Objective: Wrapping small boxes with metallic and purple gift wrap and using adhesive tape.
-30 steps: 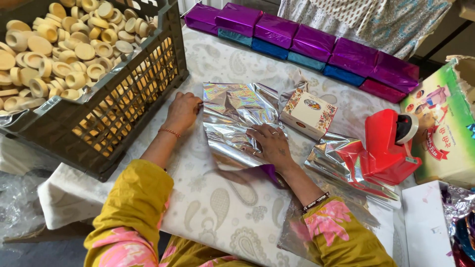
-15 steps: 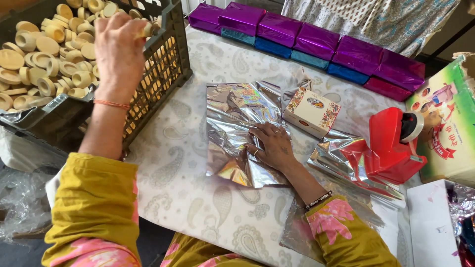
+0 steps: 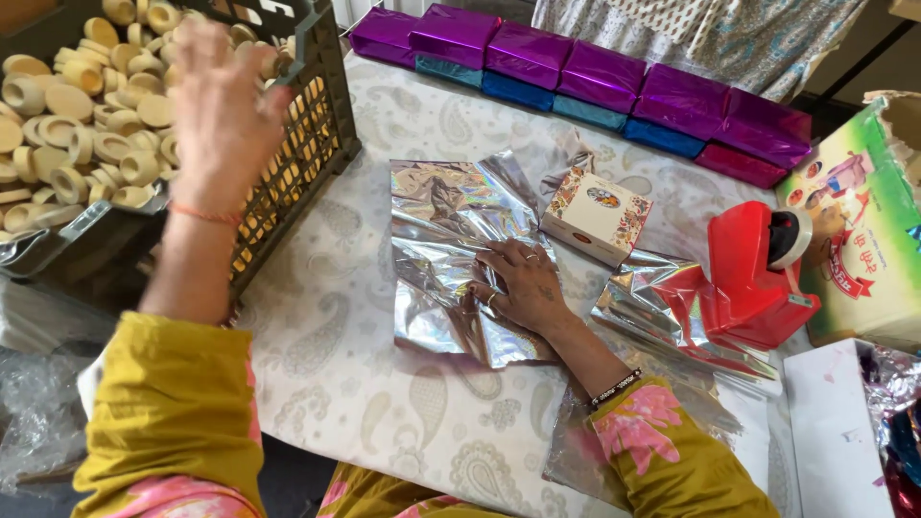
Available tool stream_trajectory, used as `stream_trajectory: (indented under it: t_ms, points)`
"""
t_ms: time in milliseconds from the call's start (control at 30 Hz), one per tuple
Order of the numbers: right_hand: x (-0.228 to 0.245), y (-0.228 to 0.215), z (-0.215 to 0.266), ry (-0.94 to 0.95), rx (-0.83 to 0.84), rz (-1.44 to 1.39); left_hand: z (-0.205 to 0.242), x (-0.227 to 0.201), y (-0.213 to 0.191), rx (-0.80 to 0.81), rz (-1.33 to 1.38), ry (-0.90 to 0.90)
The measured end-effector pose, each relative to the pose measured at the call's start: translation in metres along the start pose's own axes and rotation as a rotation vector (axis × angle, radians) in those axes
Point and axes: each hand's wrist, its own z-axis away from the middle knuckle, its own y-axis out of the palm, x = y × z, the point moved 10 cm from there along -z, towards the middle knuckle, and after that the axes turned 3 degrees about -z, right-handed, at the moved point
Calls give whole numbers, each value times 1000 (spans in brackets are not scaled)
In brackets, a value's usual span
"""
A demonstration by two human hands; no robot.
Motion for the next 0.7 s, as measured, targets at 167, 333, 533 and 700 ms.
stream_trajectory:
  t_ms: [167,333,533,700]
  points:
    - [6,-8,-2,-13,-7,-18,28,-130,6,118,576,159]
    - [6,-12,-2,15,-15,-68,92,-227,81,418,850,330]
    - [4,-4,-2,16,39,29,150,-255,172,658,809,290]
    - [2,-10,-7,-5,120,-20,155,-250,178,620,833,251]
